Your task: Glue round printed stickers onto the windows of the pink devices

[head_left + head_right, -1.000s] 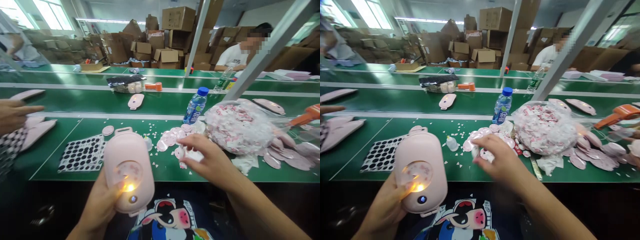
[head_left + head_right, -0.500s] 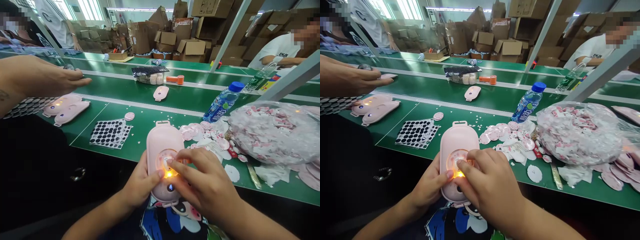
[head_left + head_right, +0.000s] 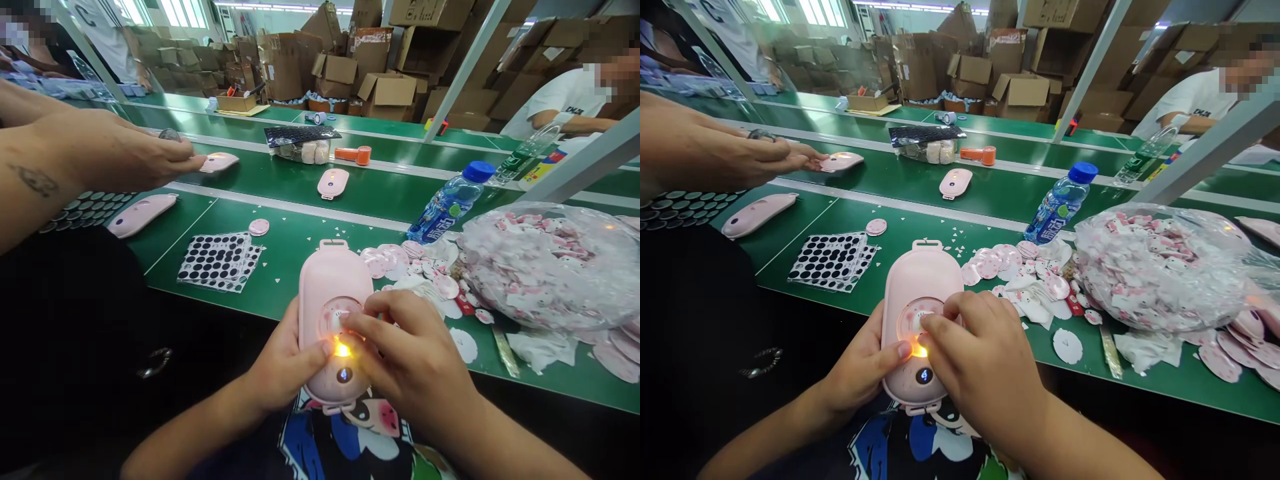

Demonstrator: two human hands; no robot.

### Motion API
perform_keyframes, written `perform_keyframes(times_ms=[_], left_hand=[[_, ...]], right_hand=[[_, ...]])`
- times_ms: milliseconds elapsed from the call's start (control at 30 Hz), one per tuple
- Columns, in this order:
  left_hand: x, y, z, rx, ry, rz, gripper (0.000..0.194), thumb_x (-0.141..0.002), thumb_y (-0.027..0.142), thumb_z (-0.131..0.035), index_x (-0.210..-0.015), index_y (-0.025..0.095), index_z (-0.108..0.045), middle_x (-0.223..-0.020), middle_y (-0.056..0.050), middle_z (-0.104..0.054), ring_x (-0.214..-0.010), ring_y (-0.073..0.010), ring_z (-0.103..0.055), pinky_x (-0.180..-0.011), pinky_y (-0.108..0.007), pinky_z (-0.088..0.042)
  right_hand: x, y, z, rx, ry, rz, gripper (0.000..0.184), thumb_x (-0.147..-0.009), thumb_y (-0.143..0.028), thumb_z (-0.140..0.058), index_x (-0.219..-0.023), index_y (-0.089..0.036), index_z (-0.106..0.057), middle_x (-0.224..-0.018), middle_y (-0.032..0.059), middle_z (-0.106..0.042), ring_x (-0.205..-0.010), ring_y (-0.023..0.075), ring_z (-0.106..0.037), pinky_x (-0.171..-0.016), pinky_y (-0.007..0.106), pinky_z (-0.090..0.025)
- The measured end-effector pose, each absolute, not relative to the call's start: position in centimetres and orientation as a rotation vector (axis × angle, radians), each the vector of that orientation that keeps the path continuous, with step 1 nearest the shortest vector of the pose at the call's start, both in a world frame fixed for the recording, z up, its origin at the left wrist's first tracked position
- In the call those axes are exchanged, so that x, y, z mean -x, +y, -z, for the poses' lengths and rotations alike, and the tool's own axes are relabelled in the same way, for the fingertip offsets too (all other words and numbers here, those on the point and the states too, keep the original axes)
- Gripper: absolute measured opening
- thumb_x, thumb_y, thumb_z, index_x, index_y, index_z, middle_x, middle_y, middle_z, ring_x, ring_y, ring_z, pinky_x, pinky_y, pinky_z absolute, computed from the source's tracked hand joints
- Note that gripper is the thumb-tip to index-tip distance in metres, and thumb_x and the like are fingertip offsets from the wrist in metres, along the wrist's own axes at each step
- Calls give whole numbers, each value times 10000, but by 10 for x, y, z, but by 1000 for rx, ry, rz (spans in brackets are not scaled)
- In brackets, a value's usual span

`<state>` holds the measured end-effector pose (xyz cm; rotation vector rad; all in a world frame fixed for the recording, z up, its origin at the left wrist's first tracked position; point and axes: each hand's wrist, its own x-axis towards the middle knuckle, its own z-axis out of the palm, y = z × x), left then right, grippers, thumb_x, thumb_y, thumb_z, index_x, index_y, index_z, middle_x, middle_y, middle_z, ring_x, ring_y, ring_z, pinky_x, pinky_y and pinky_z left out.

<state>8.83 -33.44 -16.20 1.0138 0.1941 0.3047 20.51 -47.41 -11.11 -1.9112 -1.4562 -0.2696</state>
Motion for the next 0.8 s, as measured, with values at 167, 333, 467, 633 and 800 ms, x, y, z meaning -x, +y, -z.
perform_keyframes(times_ms=[167,333,467,633,800], left_hand=[[-91,-334,162,-1014,180,-318,479,-817,284,-752,-1262,276,-575,-1165,-56,-685,-1022,-202,-662,-851,-270,-547],[-92,-336,160,-953,134,-356,485,-825,257,-739,-1281,310,-582,-1152,-40,-696,-998,-195,-677,-847,-282,-562],[-92,-338,159,-921,120,-389,467,-820,241,-737,-1262,307,-603,-1161,-30,-702,-1018,-190,-672,-870,-284,-560],[-92,-339,157,-891,132,-405,455,-801,231,-748,-1235,286,-622,-1148,-35,-710,-1013,-196,-675,-866,-296,-569],[-90,-341,153,-930,189,-388,463,-787,221,-761,-1222,303,-623,-1138,-31,-711,-1007,-196,-673,-860,-295,-572]], right_hand=[[-208,-474,115,1852,-1435,258,273,-876,-196,-605,-1148,-219,-609,-1021,50,-503,-896,184,-499,-766,376,-452],[-212,-476,128,1816,-1231,197,611,-848,-212,-586,-1417,-254,-367,-1286,105,-386,-1191,253,-431,-1006,483,-434],[-211,-480,142,1700,-1069,-293,711,-921,-288,-504,-1514,-390,-124,-1509,73,-315,-1350,286,-380,-1090,598,-372],[-208,-481,148,1542,-930,-591,701,-947,-347,-507,-1532,-395,-125,-1563,59,-317,-1422,290,-343,-1129,587,-354],[-208,-477,146,1598,-956,-434,711,-918,-170,-500,-1535,-326,-184,-1469,122,-454,-1362,291,-439,-1015,564,-495]])
